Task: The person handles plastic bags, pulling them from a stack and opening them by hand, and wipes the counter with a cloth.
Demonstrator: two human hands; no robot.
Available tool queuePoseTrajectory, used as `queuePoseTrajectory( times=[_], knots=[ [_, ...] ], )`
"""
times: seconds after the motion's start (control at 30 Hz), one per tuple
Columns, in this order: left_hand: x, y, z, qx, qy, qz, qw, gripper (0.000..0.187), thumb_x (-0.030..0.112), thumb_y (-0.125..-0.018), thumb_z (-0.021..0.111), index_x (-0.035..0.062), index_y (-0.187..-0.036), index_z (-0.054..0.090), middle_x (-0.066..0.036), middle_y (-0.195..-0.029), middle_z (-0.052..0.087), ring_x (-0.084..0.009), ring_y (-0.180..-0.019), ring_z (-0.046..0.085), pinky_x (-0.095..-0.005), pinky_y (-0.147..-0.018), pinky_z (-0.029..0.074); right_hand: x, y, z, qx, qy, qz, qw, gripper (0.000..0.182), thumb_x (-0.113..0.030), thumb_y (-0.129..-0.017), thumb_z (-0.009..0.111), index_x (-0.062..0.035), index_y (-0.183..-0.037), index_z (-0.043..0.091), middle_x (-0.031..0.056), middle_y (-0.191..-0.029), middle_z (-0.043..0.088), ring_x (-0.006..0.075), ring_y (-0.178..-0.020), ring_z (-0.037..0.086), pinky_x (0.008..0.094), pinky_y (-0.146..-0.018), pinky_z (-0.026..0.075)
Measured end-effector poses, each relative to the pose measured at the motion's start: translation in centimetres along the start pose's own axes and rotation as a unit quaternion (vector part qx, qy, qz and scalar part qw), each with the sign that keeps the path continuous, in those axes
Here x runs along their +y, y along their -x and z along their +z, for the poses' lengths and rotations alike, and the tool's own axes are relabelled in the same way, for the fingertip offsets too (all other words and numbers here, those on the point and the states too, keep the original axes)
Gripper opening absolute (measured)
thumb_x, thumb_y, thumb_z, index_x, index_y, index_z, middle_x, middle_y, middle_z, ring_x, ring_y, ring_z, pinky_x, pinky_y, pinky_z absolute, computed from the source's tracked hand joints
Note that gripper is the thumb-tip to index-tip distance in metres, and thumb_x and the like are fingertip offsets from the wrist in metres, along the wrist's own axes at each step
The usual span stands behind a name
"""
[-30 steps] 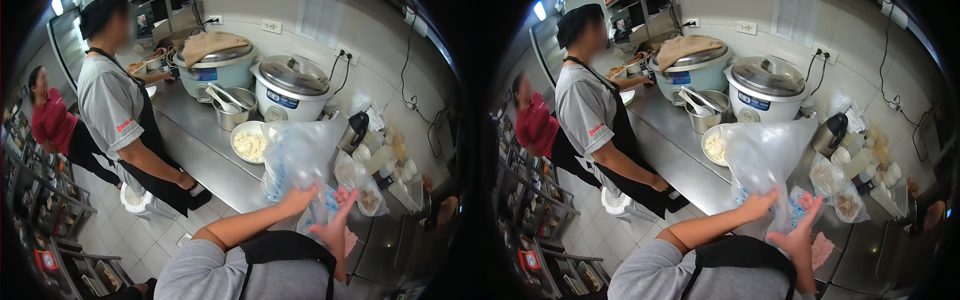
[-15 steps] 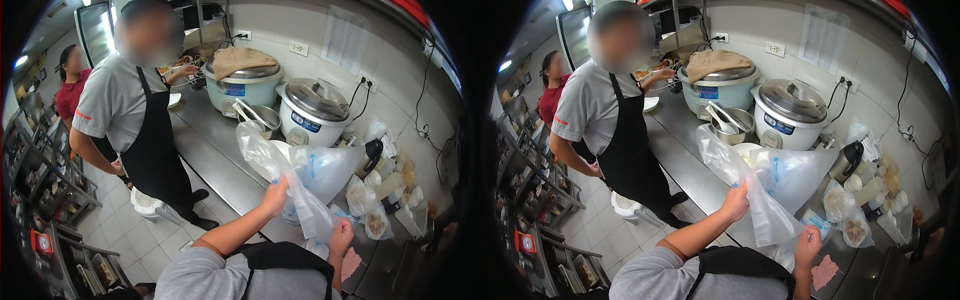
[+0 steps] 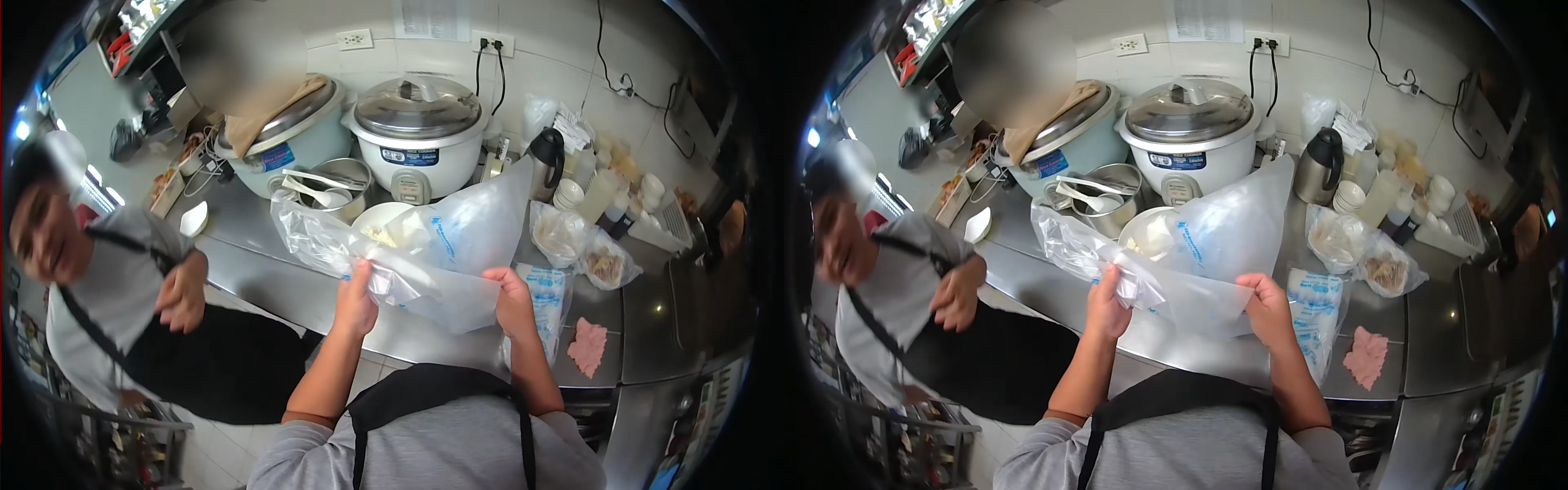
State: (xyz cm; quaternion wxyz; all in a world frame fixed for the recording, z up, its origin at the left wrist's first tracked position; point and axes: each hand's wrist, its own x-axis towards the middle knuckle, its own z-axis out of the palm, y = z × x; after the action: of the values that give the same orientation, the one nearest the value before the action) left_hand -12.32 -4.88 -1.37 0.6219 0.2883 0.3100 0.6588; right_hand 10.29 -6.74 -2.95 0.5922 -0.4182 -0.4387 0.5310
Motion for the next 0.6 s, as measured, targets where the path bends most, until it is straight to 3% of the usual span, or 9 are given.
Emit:
queuePoseTrajectory(
  times=[0.2, 0.3, 0.33, 0.4, 0.43, 0.5, 0.6],
  knots=[
    [2.8, -1.6, -1.9, -0.013, -0.028, -0.022, 0.999, 0.036, 0.025, -0.083, 0.047, -0.0012, -0.108, 0.046, -0.008, -0.097, 0.053, -0.0167, -0.087, 0.051, -0.0281, -0.074, 0.042, 4.1, 0.0, -1.8, 0.087, 0.125, 0.016, 0.988, 0.013, -0.011, -0.079, 0.053, -0.0020, -0.069, 0.053, -0.0029, -0.062, 0.050, 0.0041, -0.059, 0.044, 0.0197, -0.051, 0.037],
    [2.1, -2.7, -3.0, -0.030, -0.026, -0.005, 0.999, 0.036, 0.026, -0.083, 0.047, -0.0011, -0.106, 0.048, -0.007, -0.091, 0.054, -0.0168, -0.079, 0.053, -0.0274, -0.069, 0.043, 5.0, 1.1, -3.1, -0.059, 0.295, -0.007, 0.954, 0.016, -0.017, -0.076, 0.057, -0.0017, -0.081, 0.056, 0.0011, -0.067, 0.054, 0.0098, -0.061, 0.049, 0.0236, -0.056, 0.041],
    [1.5, -3.3, -4.0, -0.037, -0.039, -0.002, 0.999, 0.034, 0.027, -0.083, 0.046, -0.0007, -0.103, 0.049, -0.006, -0.089, 0.054, -0.0167, -0.076, 0.054, -0.0271, -0.067, 0.043, 4.5, 1.4, -3.7, -0.155, 0.341, 0.023, 0.927, 0.019, -0.018, -0.075, 0.058, -0.0023, -0.086, 0.056, 0.0030, -0.069, 0.055, 0.0124, -0.063, 0.051, 0.0250, -0.059, 0.042],
    [0.9, -3.0, -3.9, -0.026, -0.119, 0.010, 0.992, 0.030, 0.026, -0.082, 0.047, 0.0007, -0.099, 0.051, -0.005, -0.084, 0.055, -0.0156, -0.070, 0.053, -0.0263, -0.062, 0.043, 1.8, 1.9, -4.6, -0.341, 0.422, 0.079, 0.836, 0.030, -0.022, -0.072, 0.061, -0.0037, -0.095, 0.056, 0.0069, -0.074, 0.056, 0.0176, -0.066, 0.053, 0.0276, -0.063, 0.043],
    [1.3, -2.5, -3.0, -0.010, -0.188, 0.018, 0.982, 0.027, 0.024, -0.081, 0.049, 0.0017, -0.096, 0.052, -0.005, -0.082, 0.055, -0.0145, -0.068, 0.053, -0.0258, -0.060, 0.043, 0.4, 1.2, -5.1, -0.368, 0.479, 0.136, 0.785, 0.044, -0.026, -0.069, 0.063, -0.0056, -0.106, 0.052, 0.0121, -0.084, 0.056, 0.0224, -0.075, 0.054, 0.0293, -0.070, 0.043],
    [1.6, -1.9, -1.4, -0.008, -0.335, 0.098, 0.937, 0.022, 0.019, -0.077, 0.054, 0.0039, -0.092, 0.053, -0.005, -0.079, 0.055, -0.0141, -0.065, 0.053, -0.0258, -0.056, 0.042, -3.3, 0.3, -4.7, -0.286, 0.458, 0.036, 0.841, 0.043, -0.026, -0.071, 0.061, -0.0043, -0.107, 0.051, 0.0105, -0.086, 0.056, 0.0190, -0.076, 0.054, 0.0277, -0.070, 0.042],
    [1.5, -1.7, 0.5, -0.038, -0.532, 0.278, 0.799, 0.024, 0.011, -0.066, 0.061, 0.0072, -0.088, 0.054, -0.006, -0.078, 0.056, -0.0174, -0.063, 0.054, -0.0278, -0.053, 0.042, -7.1, -1.3, -4.3, -0.200, 0.317, -0.072, 0.924, 0.041, -0.024, -0.074, 0.058, -0.0020, -0.107, 0.050, 0.0083, -0.088, 0.054, 0.0142, -0.079, 0.051, 0.0254, -0.070, 0.041]
  ],
)
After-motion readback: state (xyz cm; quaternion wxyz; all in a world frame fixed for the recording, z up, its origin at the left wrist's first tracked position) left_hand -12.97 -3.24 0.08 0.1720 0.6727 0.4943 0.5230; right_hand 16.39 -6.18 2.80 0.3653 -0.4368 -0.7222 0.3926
